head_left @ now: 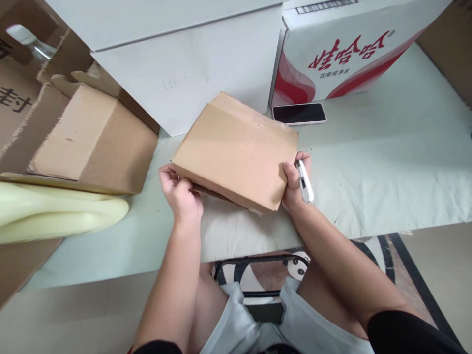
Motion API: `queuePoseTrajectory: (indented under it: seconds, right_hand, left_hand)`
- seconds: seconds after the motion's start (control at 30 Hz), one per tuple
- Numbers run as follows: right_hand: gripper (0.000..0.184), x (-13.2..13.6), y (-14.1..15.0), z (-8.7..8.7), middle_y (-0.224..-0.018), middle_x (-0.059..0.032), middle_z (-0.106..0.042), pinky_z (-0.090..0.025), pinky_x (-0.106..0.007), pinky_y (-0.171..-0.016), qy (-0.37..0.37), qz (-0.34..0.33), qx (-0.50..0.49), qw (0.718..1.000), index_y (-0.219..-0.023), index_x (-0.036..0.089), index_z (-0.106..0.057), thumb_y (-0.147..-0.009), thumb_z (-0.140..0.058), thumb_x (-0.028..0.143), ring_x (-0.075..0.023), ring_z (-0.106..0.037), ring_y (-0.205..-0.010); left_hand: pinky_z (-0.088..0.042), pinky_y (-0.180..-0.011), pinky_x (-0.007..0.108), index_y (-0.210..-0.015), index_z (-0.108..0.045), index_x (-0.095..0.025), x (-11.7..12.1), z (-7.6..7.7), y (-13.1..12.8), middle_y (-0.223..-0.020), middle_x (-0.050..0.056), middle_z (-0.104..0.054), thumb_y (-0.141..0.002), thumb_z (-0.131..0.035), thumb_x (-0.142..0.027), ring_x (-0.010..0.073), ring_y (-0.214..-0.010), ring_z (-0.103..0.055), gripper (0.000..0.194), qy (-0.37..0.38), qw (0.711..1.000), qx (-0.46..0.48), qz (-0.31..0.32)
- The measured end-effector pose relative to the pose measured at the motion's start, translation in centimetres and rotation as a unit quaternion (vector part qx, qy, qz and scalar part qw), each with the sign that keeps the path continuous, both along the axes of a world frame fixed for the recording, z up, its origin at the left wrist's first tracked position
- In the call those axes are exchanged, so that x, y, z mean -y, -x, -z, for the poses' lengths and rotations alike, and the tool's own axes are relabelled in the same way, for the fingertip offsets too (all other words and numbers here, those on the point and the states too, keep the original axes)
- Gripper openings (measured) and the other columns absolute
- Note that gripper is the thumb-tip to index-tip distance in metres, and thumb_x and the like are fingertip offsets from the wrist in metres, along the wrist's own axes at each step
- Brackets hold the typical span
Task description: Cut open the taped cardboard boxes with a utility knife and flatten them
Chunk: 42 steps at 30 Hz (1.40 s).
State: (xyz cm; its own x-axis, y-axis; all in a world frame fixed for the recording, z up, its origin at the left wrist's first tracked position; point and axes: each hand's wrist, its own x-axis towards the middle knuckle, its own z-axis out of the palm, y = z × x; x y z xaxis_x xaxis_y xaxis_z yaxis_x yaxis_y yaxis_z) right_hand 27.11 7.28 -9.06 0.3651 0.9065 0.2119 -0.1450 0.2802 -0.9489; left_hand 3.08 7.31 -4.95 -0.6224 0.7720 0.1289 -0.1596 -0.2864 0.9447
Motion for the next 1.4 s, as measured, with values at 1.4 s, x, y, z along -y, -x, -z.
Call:
queuePoseTrajectory:
  seconds: [1.4]
  right_hand:
    - [0.024,4.5,3.1,-2.6,-0.063,0.0095,-0.048,-0.032,-0.026,-0.046,-0.093,-0.144,0.193,0.966,-0.104,0.029,-0.042,-0.092,-0.059,0.041,-0.0114,-0.042,-0.046]
  left_hand:
    - [-0.055,-0.076,0.031,-0.1,-0.048,-0.03,0.4,-1.0,-1.4,-0.124,0.003,-0.058,-0.059,-0.068,-0.022,0.0194,-0.107,-0.059,0.047,0.111,0.989,0.067,-0.072]
